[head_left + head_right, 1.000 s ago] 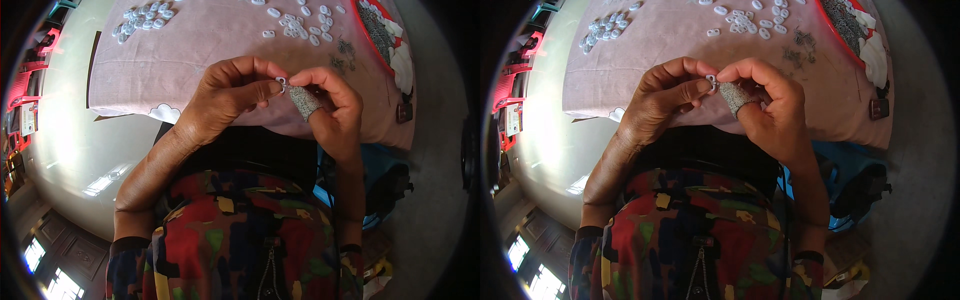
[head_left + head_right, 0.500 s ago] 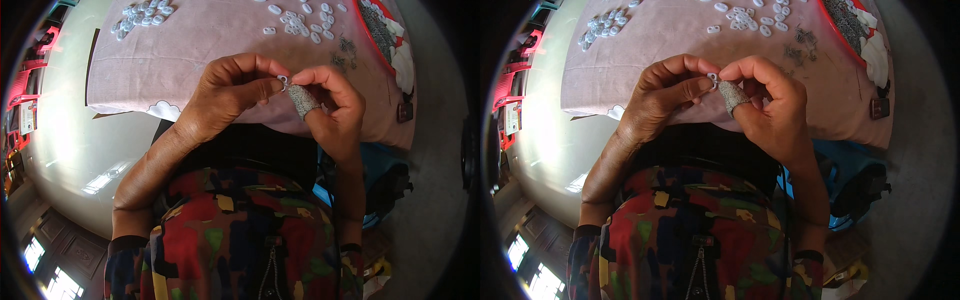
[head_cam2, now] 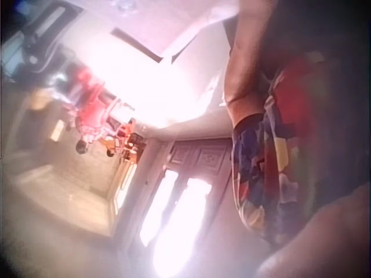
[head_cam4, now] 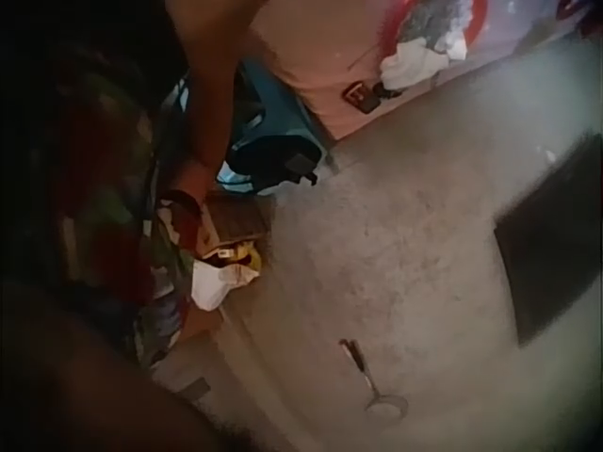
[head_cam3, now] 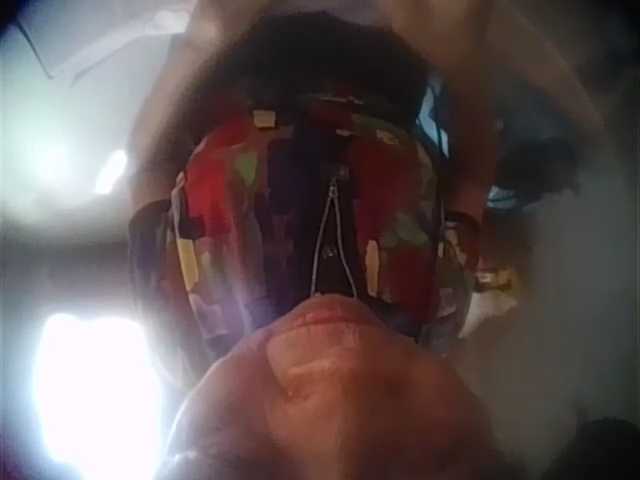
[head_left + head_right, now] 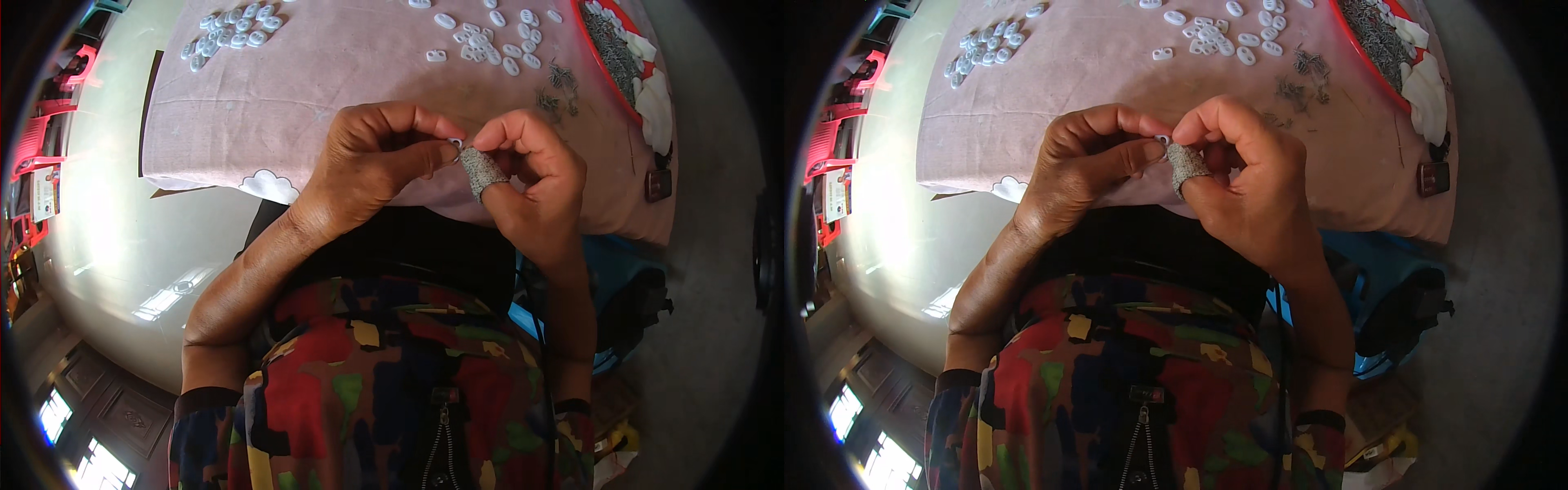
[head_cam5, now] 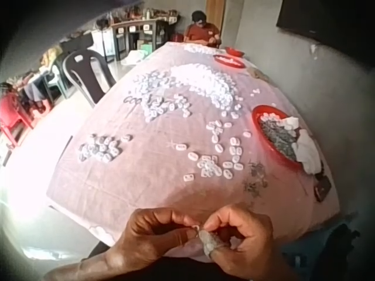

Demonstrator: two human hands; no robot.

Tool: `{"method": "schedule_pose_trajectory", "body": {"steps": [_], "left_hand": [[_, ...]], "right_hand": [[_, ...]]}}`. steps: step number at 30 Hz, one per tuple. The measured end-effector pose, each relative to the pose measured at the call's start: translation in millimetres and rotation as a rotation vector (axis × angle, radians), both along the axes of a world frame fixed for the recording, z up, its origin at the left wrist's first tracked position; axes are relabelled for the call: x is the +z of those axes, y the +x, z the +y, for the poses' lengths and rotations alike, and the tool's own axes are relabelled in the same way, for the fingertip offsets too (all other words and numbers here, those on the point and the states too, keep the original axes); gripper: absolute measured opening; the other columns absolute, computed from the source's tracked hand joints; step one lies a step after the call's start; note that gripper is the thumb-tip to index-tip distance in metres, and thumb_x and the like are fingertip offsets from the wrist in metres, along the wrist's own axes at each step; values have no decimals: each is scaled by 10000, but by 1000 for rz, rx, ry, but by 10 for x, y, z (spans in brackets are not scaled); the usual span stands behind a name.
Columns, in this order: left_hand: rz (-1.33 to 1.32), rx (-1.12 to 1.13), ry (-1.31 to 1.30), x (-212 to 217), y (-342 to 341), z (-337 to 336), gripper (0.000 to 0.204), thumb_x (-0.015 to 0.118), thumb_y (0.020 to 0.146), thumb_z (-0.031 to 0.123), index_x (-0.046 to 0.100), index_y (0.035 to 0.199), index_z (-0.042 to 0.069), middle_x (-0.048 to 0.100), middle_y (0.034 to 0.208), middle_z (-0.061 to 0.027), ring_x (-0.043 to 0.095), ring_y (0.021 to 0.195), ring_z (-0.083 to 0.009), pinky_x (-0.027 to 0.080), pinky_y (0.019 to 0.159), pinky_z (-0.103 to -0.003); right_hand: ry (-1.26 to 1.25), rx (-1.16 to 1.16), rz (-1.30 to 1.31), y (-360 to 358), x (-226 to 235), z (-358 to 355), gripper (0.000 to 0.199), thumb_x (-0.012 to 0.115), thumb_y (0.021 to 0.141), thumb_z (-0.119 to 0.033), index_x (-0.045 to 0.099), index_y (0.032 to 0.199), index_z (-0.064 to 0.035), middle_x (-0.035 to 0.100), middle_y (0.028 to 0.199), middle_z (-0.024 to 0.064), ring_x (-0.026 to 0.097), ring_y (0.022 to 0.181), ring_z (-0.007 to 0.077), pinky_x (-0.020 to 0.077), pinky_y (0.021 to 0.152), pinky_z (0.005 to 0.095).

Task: The person assembles small fasteners by picking up plastic pieces and metal screws and inserting the screws into the plastic pieces by hand.

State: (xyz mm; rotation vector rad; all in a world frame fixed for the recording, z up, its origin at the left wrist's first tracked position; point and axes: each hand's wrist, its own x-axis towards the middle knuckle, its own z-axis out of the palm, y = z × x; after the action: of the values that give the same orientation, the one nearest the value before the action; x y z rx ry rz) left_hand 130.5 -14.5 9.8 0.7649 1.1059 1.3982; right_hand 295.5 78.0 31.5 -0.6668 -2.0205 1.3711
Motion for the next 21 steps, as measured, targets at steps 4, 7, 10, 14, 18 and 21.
{"method": "schedule_pose_trajectory", "body": {"steps": [4, 7, 10, 14, 18, 21], "left_hand": [[23, 16, 5, -7, 1, -6, 137, 675, 884, 30, 699, 1015, -2, 663, 848, 5, 560, 750, -43, 469, 699, -198], [8, 20, 2, -36, -15, -3, 140, 681, 884, 41, 701, 1017, 2, 662, 845, 9, 557, 748, -41, 468, 696, -200], [1, 9, 7, -45, -37, 9, 149, 688, 881, 50, 701, 1022, 6, 659, 848, 14, 551, 747, -41, 465, 693, -201], [-6, -27, 23, -24, -55, 17, 162, 691, 883, 74, 698, 1034, 17, 651, 840, 23, 540, 734, -37, 451, 676, -198], [-44, -57, -35, 16, -98, -10, 166, 692, 878, 83, 691, 1040, 43, 656, 873, 26, 534, 732, -29, 429, 675, -167], [-23, -76, -53, 19, -109, -8, 172, 697, 878, 101, 691, 1042, 49, 648, 860, 34, 532, 722, -27, 415, 653, -164]], "right_hand": [[-26, -3, -39, -12, 21, -22, 186, 615, 747, 116, 593, 899, 12, 611, 772, 14, 545, 687, 30, 452, 591, 188], [-42, 0, -35, -36, 6, -20, 177, 612, 746, 116, 587, 891, 15, 606, 786, 15, 552, 703, 34, 457, 607, 185], [-96, 17, 11, -36, -24, 19, 179, 607, 750, 113, 588, 900, 19, 605, 809, 16, 555, 721, 36, 464, 627, 185], [-126, 37, 8, 18, -14, 54, 191, 597, 761, 106, 596, 935, 25, 611, 833, 18, 561, 757, 41, 471, 675, 192], [-138, 24, 9, -6, 4, 6, 165, 588, 787, 86, 605, 942, 30, 622, 842, 29, 570, 783, 46, 470, 708, 194], [-69, 38, -47, 31, -31, 15, 132, 589, 805, 67, 611, 927, 22, 627, 817, 27, 570, 762, 46, 454, 657, 190]]}}
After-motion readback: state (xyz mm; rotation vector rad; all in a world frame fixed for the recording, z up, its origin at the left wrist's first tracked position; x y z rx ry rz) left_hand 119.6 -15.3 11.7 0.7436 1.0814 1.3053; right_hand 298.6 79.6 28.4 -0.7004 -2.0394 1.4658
